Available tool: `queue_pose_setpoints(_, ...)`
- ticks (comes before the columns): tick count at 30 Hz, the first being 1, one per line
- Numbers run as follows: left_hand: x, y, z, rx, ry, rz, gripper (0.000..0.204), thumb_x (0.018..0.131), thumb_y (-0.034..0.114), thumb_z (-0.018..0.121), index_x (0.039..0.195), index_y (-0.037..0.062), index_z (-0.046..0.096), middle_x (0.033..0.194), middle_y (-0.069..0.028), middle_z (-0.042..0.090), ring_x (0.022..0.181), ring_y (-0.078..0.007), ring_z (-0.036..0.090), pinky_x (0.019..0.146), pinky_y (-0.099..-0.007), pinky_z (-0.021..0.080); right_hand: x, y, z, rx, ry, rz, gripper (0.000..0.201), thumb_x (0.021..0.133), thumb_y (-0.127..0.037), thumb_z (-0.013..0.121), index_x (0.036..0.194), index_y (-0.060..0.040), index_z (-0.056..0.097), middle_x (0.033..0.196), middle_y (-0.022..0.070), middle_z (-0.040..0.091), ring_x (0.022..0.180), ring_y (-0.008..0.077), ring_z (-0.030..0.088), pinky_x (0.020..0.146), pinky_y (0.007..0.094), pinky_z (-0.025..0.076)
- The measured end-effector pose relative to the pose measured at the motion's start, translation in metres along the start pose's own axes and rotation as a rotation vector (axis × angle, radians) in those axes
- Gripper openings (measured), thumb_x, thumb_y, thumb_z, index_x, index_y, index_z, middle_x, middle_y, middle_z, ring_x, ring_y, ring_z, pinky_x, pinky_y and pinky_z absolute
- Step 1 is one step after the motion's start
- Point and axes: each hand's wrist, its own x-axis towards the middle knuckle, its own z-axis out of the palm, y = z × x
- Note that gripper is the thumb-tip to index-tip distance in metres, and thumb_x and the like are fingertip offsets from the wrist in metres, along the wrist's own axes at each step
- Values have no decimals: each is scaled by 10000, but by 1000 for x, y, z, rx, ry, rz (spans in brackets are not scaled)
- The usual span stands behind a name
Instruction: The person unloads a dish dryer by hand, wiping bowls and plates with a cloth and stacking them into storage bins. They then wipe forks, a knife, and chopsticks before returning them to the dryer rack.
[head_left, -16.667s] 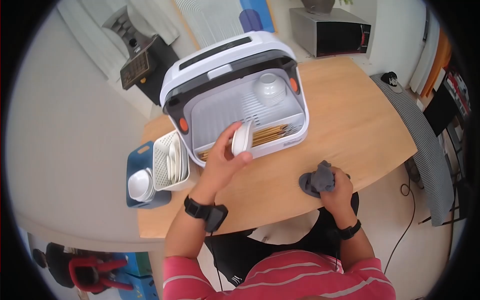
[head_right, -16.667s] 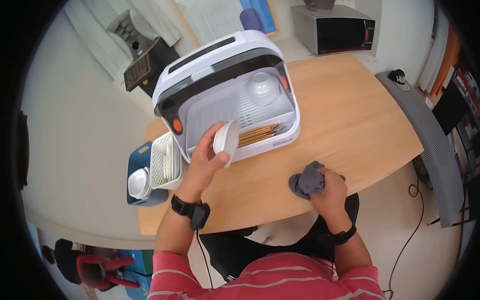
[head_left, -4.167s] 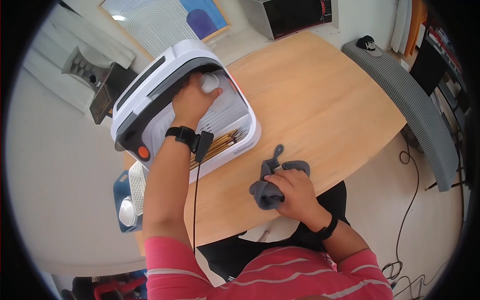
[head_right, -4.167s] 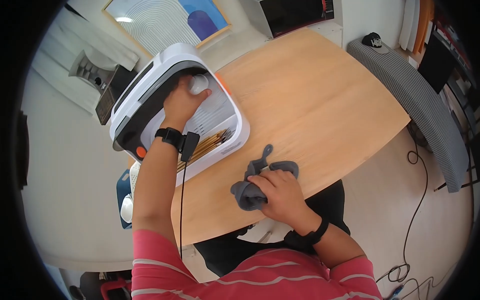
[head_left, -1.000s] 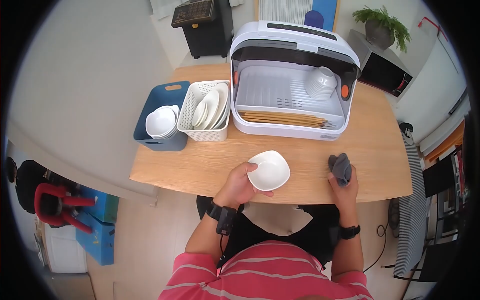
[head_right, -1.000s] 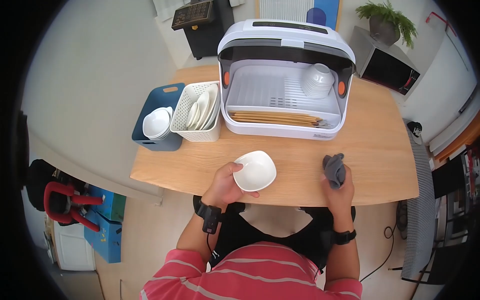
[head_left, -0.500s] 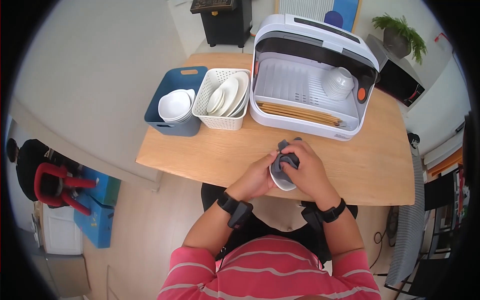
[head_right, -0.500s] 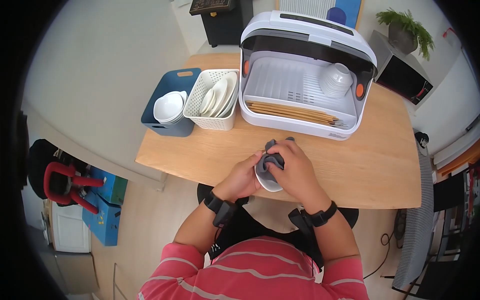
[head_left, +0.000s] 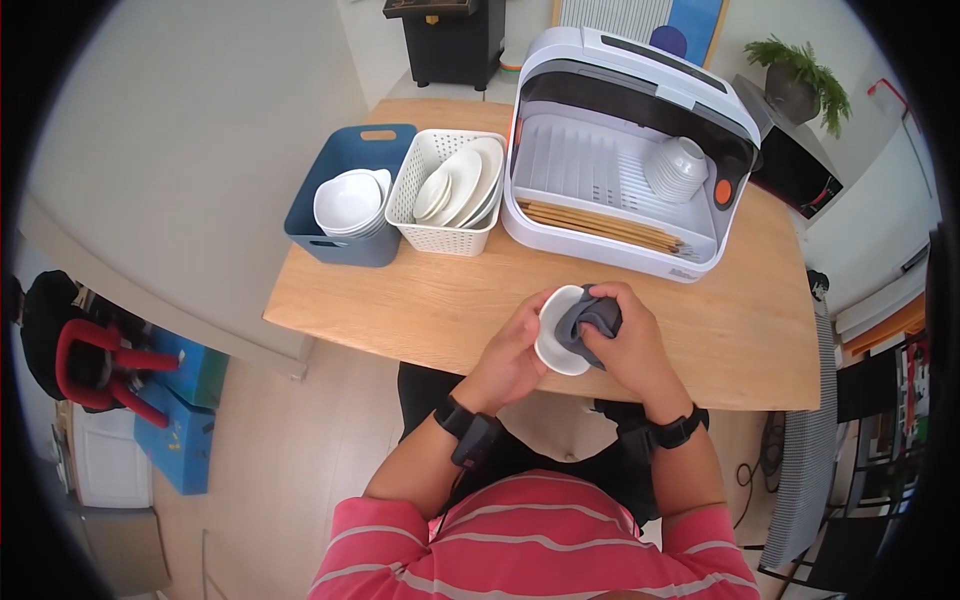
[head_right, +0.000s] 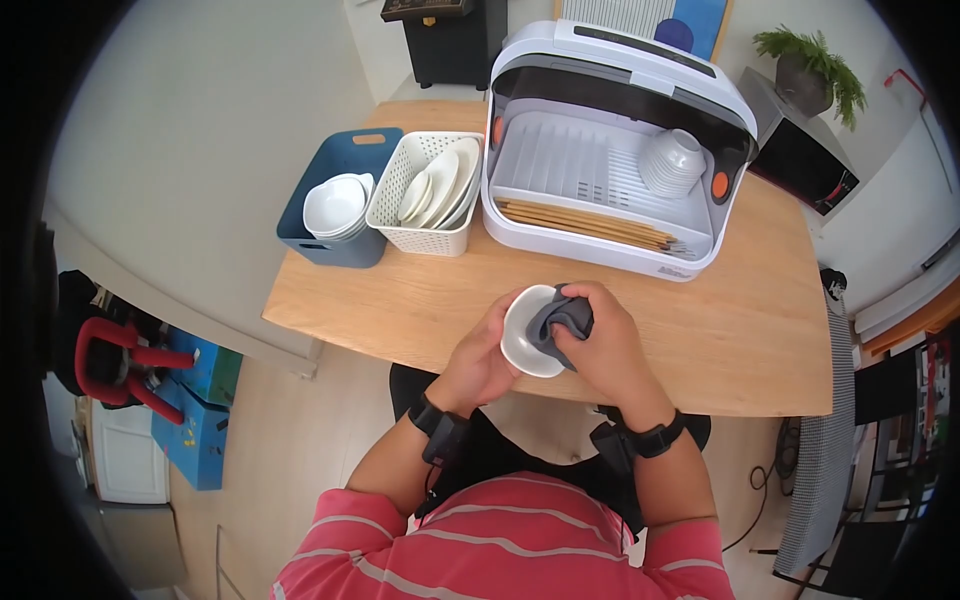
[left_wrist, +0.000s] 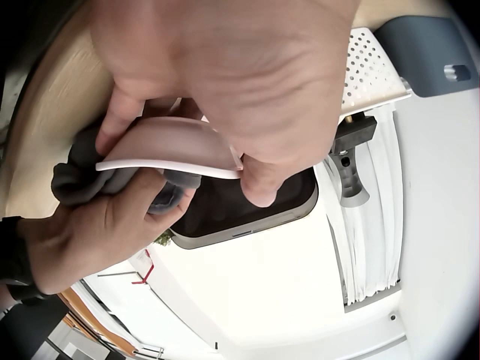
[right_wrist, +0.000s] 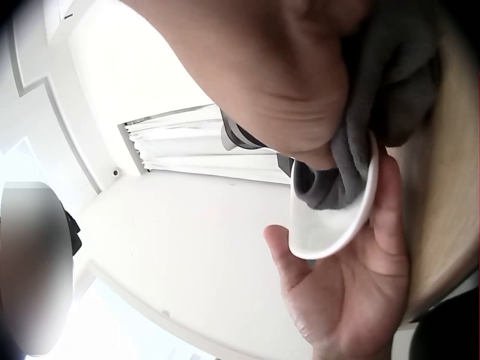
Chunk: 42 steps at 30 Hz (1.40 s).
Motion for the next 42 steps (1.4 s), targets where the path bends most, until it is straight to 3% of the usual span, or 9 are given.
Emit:
queue_pose_setpoints(8, 7, 14, 0, 217, -115, -507, 791, 1020, 715, 301, 1524, 112, 393, 1409, -104, 569, 1296, -268, 591, 1011, -515, 553, 19, -33, -29, -422, -331, -557, 418, 722, -34, 797, 1112, -139, 692, 1055, 61, 679, 997, 314, 656, 835, 401, 555)
queue_pose_setpoints(12, 8, 8, -1, 143, -35, -461, 730, 1038, 688, 305, 1503, 136, 416, 1369, -98, 598, 1235, -266, 632, 914, -536, 594, 20, -22, -18, -435, -264, -584, 434, 707, -55, 808, 1115, -141, 689, 1065, 57, 677, 1002, 306, 655, 832, 408, 556)
queue_pose_setpoints(20, -1, -4, 3, -70, 77, 3, 597, 1100, 472, 396, 1575, 119, 320, 1519, -105, 470, 1403, -263, 479, 1148, -518, 420, -10, 4, 31, -291, 226, -277, 364, 796, -128, 817, 1133, -107, 682, 1086, 117, 668, 998, 344, 671, 815, 417, 561)
queue_pose_setpoints(24, -1, -7, 2, -60, 45, 100, 598, 1096, 459, 416, 1573, 113, 318, 1541, -106, 452, 1421, -266, 458, 1177, -498, 381, -22, 12, 16, -268, 112, -167, 375, 793, -127, 816, 1141, -83, 683, 1100, 142, 669, 1009, 357, 673, 830, 419, 558)
queue_pose_setpoints(27, 0, -7, 3, -120, 226, 109, 649, 1078, 539, 390, 1543, 86, 368, 1489, -129, 519, 1368, -288, 521, 1136, -472, 433, -20, 22, 0, -228, 40, -52, 374, 792, -102, 809, 1143, -63, 686, 1123, 162, 671, 1012, 364, 674, 847, 422, 555)
queue_pose_setpoints(29, 1, -4, 5, -140, 240, 115, 693, 1063, 596, 389, 1522, 77, 400, 1453, -130, 557, 1349, -282, 541, 1114, -449, 456, -18, 22, -2, -107, 348, -150, 351, 791, -78, 804, 1122, -54, 691, 1130, 175, 670, 1003, 368, 670, 865, 418, 550)
queue_pose_setpoints(31, 1, -7, 0, -147, 228, 96, 718, 1058, 621, 374, 1511, 67, 416, 1437, -137, 569, 1328, -281, 560, 1103, -442, 471, -25, 16, 7, -48, 396, -177, 371, 774, -95, 833, 1120, -60, 703, 1153, 161, 665, 1024, 368, 657, 877, 430, 546)
queue_pose_setpoints(36, -2, 2, -2, -114, 216, -67, 786, 1054, 675, 294, 1467, 31, 478, 1407, -171, 585, 1254, -288, 613, 1073, -437, 512, -30, 13, 32, -284, 93, -723, 503, 661, -165, 868, 1143, -118, 732, 1230, 123, 650, 1062, 332, 638, 872, 431, 521)
queue_pose_setpoints(42, 11, 7, 1, -167, 279, -117, 738, 1086, 614, 213, 1476, 42, 469, 1421, -161, 580, 1293, -308, 582, 1099, -464, 479, -22, 27, 18, -402, 61, -821, 455, 665, -97, 786, 1117, -125, 742, 1234, 109, 653, 1062, 318, 631, 873, 428, 513)
